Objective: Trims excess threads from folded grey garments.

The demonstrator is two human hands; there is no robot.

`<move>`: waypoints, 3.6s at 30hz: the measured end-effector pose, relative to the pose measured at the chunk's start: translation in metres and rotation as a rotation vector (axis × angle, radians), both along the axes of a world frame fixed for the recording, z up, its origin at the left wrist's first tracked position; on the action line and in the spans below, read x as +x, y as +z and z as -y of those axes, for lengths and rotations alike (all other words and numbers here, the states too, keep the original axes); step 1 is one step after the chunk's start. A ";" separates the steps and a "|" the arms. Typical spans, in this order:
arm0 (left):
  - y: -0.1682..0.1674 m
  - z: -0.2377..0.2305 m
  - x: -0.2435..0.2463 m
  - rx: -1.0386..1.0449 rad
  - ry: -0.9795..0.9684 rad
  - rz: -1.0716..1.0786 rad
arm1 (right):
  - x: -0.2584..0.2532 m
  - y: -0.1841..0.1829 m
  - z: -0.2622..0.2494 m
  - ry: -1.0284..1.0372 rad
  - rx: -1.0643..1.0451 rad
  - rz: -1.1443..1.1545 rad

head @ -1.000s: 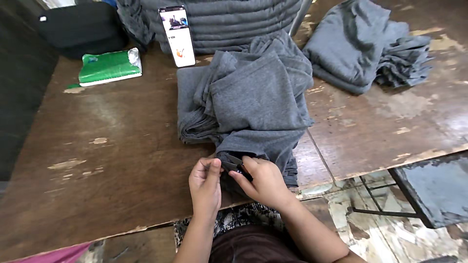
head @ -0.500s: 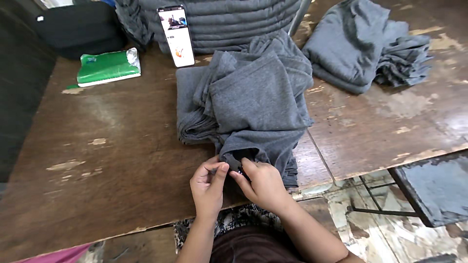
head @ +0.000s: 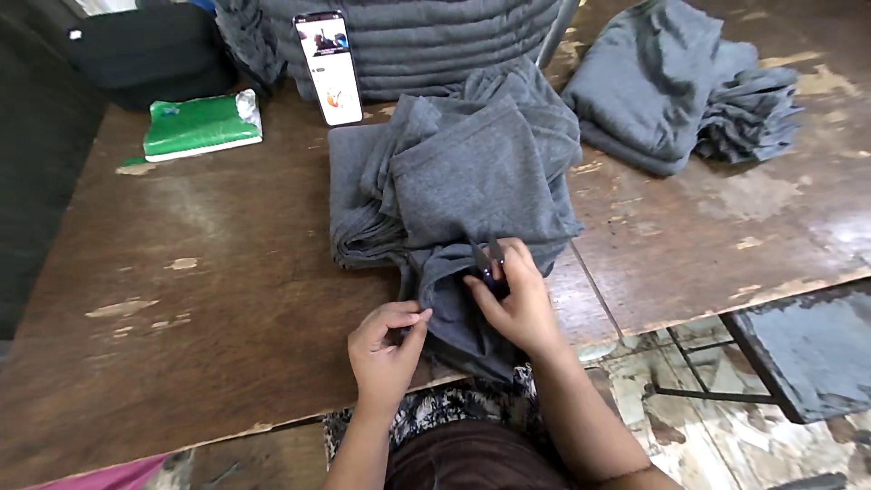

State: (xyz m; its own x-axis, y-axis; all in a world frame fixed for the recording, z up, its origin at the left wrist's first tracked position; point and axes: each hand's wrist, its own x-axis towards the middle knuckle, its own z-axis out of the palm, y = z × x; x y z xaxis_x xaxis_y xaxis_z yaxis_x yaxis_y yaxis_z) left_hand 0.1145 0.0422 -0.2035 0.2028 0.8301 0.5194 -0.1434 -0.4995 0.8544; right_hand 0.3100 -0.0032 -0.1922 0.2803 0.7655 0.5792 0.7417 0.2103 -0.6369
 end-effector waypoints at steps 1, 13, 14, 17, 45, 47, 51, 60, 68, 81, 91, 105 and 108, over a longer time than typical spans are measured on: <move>0.000 -0.002 -0.004 0.053 0.016 -0.044 | 0.006 -0.002 0.000 0.067 0.031 -0.052; 0.008 -0.014 -0.029 0.086 -0.109 -0.467 | -0.001 -0.004 0.036 0.145 -0.350 0.286; 0.008 -0.014 -0.028 0.080 -0.115 -0.474 | -0.001 -0.005 0.035 0.147 -0.353 0.322; 0.005 -0.014 -0.025 0.032 -0.149 -0.434 | 0.000 -0.004 0.032 0.172 -0.373 0.392; 0.007 -0.008 -0.028 -0.019 -0.272 -0.309 | -0.010 -0.003 0.024 0.110 -0.409 0.442; 0.012 -0.011 -0.042 -0.063 -0.396 -0.271 | -0.002 -0.002 0.026 0.172 -0.394 0.335; 0.027 -0.014 -0.072 -0.087 -0.667 -0.235 | 0.018 0.001 0.032 0.277 -0.358 0.109; 0.022 -0.005 -0.037 0.043 -0.229 -0.455 | 0.019 -0.001 0.032 0.305 -0.359 0.084; 0.022 -0.016 -0.061 0.036 -0.291 -0.518 | 0.010 -0.001 0.032 0.241 -0.370 0.219; 0.015 -0.010 -0.020 -0.064 -0.098 -0.608 | 0.010 0.001 0.031 0.237 -0.371 0.227; 0.017 -0.013 -0.051 -0.031 -0.214 -0.467 | 0.004 0.004 0.029 0.213 -0.400 0.384; 0.025 -0.009 -0.048 -0.035 -0.447 -0.239 | 0.001 0.012 0.022 0.206 -0.389 0.481; 0.023 -0.012 -0.045 0.014 -0.300 -0.331 | 0.017 0.015 0.031 0.159 -0.382 0.405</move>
